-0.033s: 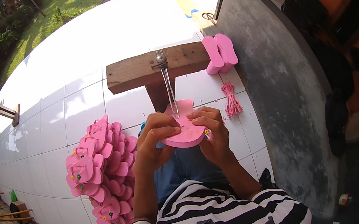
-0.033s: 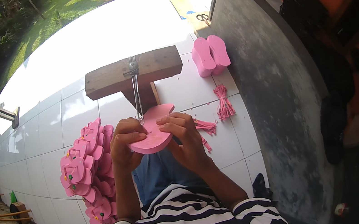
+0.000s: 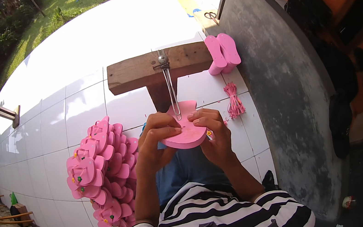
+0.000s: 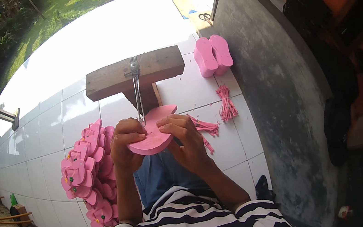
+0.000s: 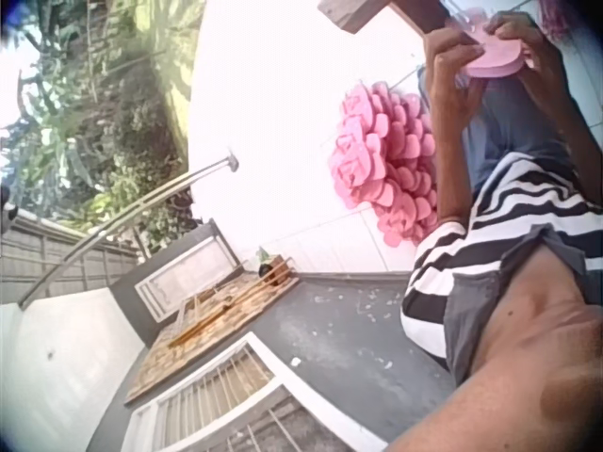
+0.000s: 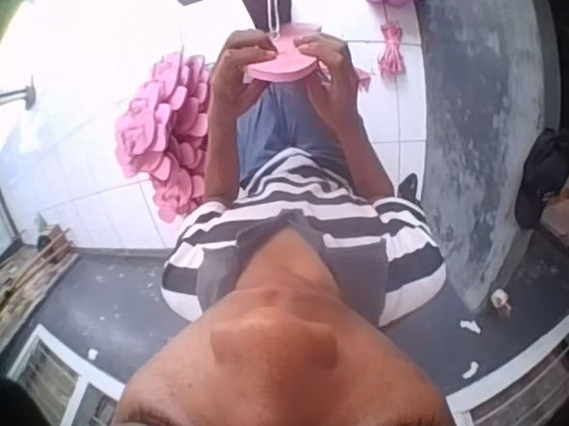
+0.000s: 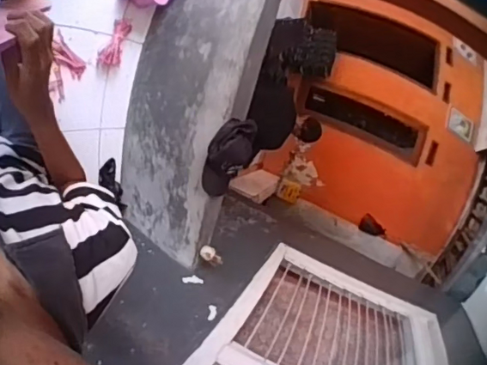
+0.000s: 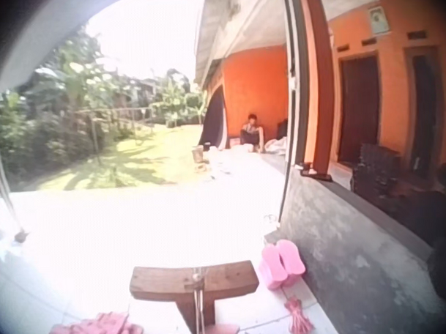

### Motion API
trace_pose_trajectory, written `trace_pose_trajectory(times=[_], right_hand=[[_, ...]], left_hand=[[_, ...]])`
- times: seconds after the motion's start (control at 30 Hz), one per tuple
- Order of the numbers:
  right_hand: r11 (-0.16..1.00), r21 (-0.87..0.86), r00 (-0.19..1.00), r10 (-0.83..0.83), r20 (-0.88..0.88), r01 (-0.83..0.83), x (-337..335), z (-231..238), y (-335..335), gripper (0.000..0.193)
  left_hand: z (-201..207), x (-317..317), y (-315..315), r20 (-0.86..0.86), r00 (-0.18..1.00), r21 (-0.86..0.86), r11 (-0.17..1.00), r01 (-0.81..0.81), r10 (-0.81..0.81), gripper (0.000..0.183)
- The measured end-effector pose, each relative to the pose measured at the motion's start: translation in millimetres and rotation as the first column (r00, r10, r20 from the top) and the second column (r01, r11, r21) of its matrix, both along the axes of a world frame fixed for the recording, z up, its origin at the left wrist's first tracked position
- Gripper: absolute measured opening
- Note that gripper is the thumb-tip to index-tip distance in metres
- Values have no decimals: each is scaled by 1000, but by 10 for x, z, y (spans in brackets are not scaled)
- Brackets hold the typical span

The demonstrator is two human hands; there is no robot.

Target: The person attaches pink straps to pink flip-flop soles. They pick up each sole, place it over a metal pulling tool mounted on a wooden block, and pull the plastic straps through the holes by hand.

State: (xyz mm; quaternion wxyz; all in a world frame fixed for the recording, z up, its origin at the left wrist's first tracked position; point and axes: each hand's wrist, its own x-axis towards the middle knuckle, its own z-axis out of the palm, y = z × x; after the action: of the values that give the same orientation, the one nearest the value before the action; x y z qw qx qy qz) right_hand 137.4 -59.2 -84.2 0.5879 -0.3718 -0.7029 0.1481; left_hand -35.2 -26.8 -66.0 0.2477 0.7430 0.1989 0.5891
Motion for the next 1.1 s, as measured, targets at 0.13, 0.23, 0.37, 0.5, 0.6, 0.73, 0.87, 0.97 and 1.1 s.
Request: trace_pose_trajectory(times=[0.13, 0.23, 0.37, 0.5, 0.6, 0.73, 0.87, 0.97, 1.1], right_hand=[[998, 62, 1000, 11, -13, -10, -72, 78, 69, 29], [996, 85, 1000, 0, -14, 1, -76, 128, 110, 30], [995, 100, 999, -26, -31, 29, -68, 164, 156, 28], [998, -30, 997, -56, -55, 55, -91, 242, 130, 28], [975, -208, 993, -90, -73, 74, -95, 362, 68, 31], [959, -272, 987, -117, -109, 83, -149, 382, 80, 34], [959, -262, 979, -147, -144, 106, -252, 343, 111, 35], [955, -270, 968, -175, -180, 123, -330, 397, 149, 35], [928, -324, 941, -260, -217, 182, -379, 298, 431, 43]], left_hand=[[-2, -27, 50, 83, 995, 34, 998, -48, 45, 37], [67, -8, 84, 99, 995, 46, 998, -35, 31, 37], [123, 4, 116, 78, 996, 45, 998, -49, 45, 36], [224, 91, 27, 91, 987, -119, 985, -124, 135, 35], [393, 143, -13, -2, 969, -184, 952, -244, 248, 34], [480, 105, -14, -156, 927, -212, 905, -370, 342, 33], [543, 30, 16, -278, 879, -168, 881, -442, 388, 34], [529, -5, 61, -324, 848, -114, 872, -476, 420, 35], [426, 74, 315, -312, 784, -51, 814, -579, 537, 42]])
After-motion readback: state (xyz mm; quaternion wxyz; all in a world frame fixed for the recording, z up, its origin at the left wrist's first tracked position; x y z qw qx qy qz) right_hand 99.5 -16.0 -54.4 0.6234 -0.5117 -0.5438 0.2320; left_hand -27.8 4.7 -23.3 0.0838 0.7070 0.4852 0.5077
